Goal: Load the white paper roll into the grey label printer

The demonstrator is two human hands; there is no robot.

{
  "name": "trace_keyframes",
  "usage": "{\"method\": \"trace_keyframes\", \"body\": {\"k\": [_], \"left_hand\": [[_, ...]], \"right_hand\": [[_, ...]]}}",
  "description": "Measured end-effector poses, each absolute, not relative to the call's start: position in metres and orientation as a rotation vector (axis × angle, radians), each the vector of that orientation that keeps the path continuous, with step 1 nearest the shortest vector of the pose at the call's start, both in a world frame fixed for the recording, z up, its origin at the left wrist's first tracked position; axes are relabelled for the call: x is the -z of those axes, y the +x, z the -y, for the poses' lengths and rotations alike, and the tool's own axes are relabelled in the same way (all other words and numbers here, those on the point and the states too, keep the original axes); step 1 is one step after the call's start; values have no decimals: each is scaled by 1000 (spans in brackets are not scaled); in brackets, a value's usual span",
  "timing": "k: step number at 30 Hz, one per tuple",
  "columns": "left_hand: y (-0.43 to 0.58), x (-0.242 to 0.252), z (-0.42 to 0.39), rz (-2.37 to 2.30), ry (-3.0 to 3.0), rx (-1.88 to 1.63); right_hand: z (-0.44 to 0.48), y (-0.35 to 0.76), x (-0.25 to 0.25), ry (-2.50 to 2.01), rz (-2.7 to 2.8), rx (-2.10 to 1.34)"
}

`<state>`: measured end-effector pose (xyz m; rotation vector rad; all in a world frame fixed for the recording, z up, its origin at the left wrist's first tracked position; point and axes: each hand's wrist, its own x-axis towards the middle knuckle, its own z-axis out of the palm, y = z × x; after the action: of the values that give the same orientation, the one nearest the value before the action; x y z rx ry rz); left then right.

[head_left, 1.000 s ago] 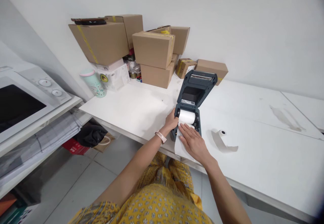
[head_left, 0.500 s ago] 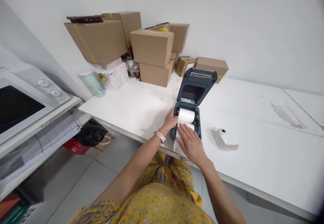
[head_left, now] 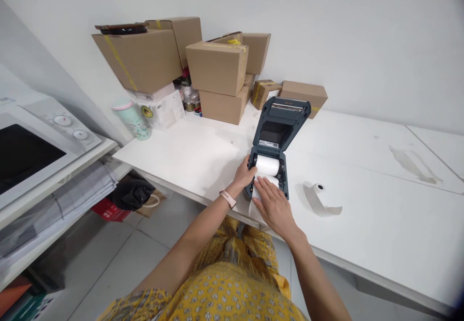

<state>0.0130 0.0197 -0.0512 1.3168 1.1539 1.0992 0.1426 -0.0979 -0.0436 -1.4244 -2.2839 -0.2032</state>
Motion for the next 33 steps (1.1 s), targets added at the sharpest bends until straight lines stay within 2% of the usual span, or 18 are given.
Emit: {"method": "trace_keyframes", "body": {"k": [10,17,20,23,29,31,33], "left_hand": [[2,54,54,-970,1062,-1135],[-3,54,54,-925,1054,-1104],[-5,58,52,-903,1051,-1090],[-9,60,52,-845,1066,-1082],[-16,60,56,-793,1067,-1047],[-17,59,57,-773,1065,-1040],[-18,59,59,-747,1077,-1036]], "right_hand": [[117,139,50,-1388,2246,206],[123,162,20,-1224,1916,-124],[91,188,-19,-1229,1610,64],[29,213,-64,-1311,1528,179],[-97,229,-118,-1312,1499,-238],[-110,226,-121,-1311,1487,-340],[-99,221,-119,-1297,1495,-280]]}}
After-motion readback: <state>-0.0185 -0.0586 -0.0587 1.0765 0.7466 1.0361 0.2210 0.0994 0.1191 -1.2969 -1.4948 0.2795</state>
